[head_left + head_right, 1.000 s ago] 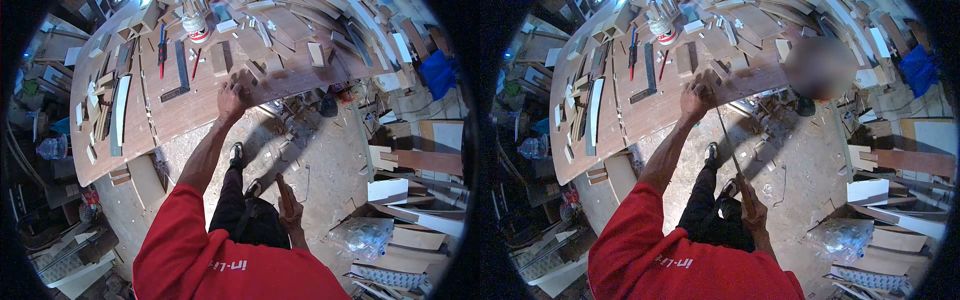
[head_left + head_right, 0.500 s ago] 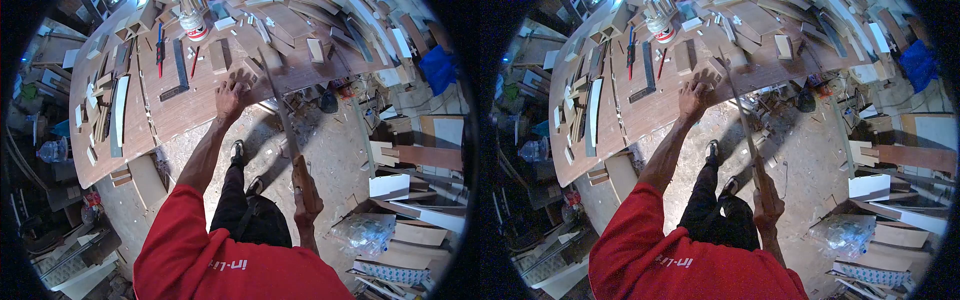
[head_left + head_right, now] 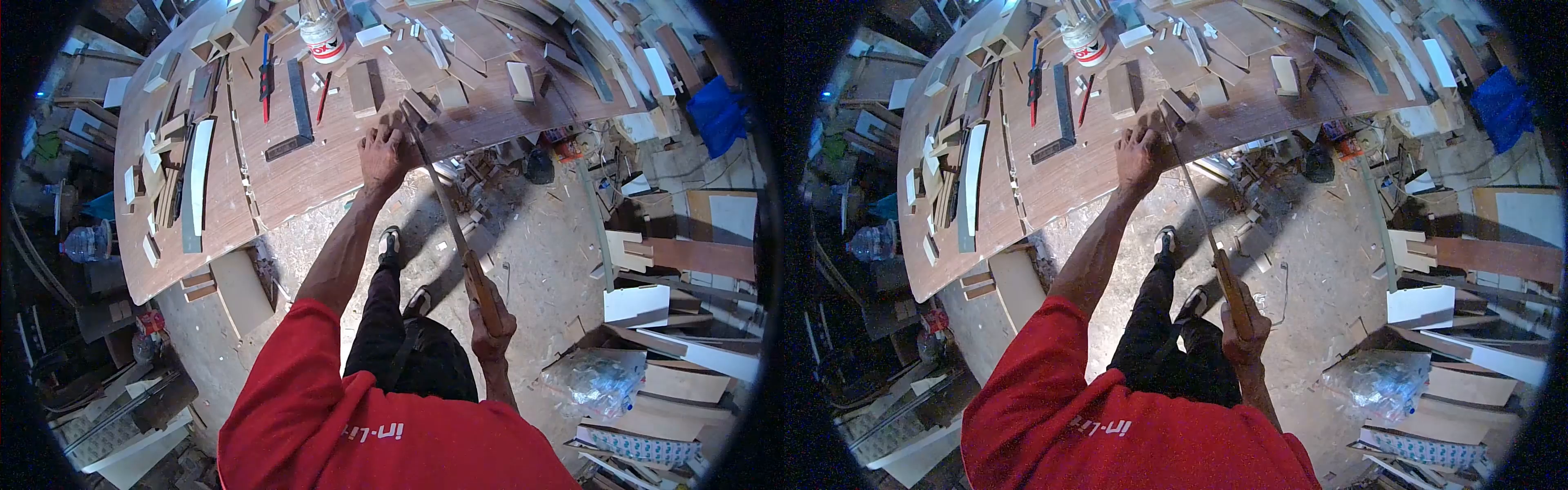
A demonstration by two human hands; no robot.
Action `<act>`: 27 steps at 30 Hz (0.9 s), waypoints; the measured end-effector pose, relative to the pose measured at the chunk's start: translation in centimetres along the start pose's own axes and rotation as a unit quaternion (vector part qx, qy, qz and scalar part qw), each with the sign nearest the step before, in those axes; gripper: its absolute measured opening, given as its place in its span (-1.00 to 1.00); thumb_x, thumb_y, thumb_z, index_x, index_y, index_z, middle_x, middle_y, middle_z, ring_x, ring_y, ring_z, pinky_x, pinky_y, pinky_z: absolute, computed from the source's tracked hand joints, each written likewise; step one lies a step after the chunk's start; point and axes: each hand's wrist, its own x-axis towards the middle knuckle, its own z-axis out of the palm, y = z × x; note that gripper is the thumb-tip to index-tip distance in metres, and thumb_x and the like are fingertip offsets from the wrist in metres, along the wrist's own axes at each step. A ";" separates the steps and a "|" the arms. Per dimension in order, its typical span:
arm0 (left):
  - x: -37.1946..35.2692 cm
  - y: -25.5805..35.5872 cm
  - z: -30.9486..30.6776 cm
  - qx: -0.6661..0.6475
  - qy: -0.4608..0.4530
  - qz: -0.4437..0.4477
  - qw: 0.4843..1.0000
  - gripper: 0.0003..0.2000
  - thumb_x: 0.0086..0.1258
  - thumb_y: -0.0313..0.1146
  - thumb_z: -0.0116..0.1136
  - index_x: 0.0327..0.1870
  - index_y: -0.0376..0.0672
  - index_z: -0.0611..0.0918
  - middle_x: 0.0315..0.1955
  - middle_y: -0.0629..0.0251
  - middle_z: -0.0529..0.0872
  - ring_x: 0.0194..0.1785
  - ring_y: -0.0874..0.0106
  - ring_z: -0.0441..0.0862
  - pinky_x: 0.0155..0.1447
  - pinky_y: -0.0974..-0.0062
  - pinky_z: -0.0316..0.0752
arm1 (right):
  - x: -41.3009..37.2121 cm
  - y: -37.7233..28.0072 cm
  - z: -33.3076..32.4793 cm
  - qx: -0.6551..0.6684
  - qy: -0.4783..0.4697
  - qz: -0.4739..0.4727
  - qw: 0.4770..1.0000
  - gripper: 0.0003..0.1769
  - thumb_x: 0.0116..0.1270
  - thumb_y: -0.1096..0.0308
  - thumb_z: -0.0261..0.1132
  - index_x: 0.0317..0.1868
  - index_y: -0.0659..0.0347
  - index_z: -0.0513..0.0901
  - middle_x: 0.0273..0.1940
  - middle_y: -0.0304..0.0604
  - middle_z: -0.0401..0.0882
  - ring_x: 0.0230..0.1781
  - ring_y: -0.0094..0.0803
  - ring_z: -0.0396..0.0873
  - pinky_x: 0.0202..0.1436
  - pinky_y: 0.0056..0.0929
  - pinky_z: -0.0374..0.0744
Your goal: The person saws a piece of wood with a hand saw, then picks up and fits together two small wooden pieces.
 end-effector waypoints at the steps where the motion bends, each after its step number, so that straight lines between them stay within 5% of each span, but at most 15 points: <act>1: 0.0 0.0 0.1 0.000 0.001 0.000 1.000 -0.59 0.12 -0.25 0.29 0.02 -0.11 0.56 0.20 0.13 0.48 0.15 0.05 0.41 0.13 0.08 0.31 | 0.0 0.0 0.0 0.000 0.000 -0.001 1.000 -0.48 0.20 0.55 0.27 0.22 0.33 0.50 -0.05 0.10 0.68 -0.19 -0.12 0.73 -0.25 -0.36 0.62; 19: -0.3 0.7 1.6 0.005 0.075 -0.011 0.997 -0.67 0.11 -0.32 0.25 -0.06 -0.08 0.61 0.19 0.14 0.48 0.14 0.05 0.41 0.19 0.06 0.28 | -0.8 0.2 0.1 -0.015 0.018 -0.008 1.000 -0.50 0.24 0.50 0.27 0.23 0.30 0.50 -0.12 0.08 0.70 -0.36 -0.22 0.72 -0.36 -0.38 0.59; 21: -0.5 0.5 2.0 -0.018 0.113 -0.006 0.993 -0.68 0.13 -0.33 0.24 -0.06 -0.10 0.61 0.17 0.11 0.49 0.12 0.04 0.41 0.18 0.05 0.28 | -1.1 -0.6 0.0 0.010 -0.008 0.088 0.996 -0.49 0.25 0.54 0.23 0.25 0.30 0.49 -0.08 0.04 0.70 -0.10 -0.33 0.69 -0.06 -0.42 0.59; 25: -0.8 0.3 2.3 -0.038 0.058 -0.029 0.997 -0.64 0.19 -0.28 0.18 0.03 -0.10 0.59 0.14 0.04 0.48 0.20 0.00 0.38 0.29 -0.06 0.19 | -1.3 -0.1 1.0 0.025 0.011 0.037 0.999 -0.49 0.25 0.55 0.22 0.26 0.29 0.49 -0.05 0.04 0.69 -0.07 -0.34 0.68 -0.03 -0.43 0.58; 27: -0.9 0.6 2.4 0.026 0.150 0.023 0.988 -0.56 0.17 -0.34 0.18 0.13 -0.14 0.55 0.15 0.02 0.47 0.31 -0.01 0.32 0.40 -0.14 0.08 | -1.4 0.1 1.1 0.036 0.003 0.070 0.997 -0.48 0.25 0.55 0.21 0.26 0.29 0.48 -0.03 0.04 0.68 -0.06 -0.33 0.67 -0.02 -0.42 0.57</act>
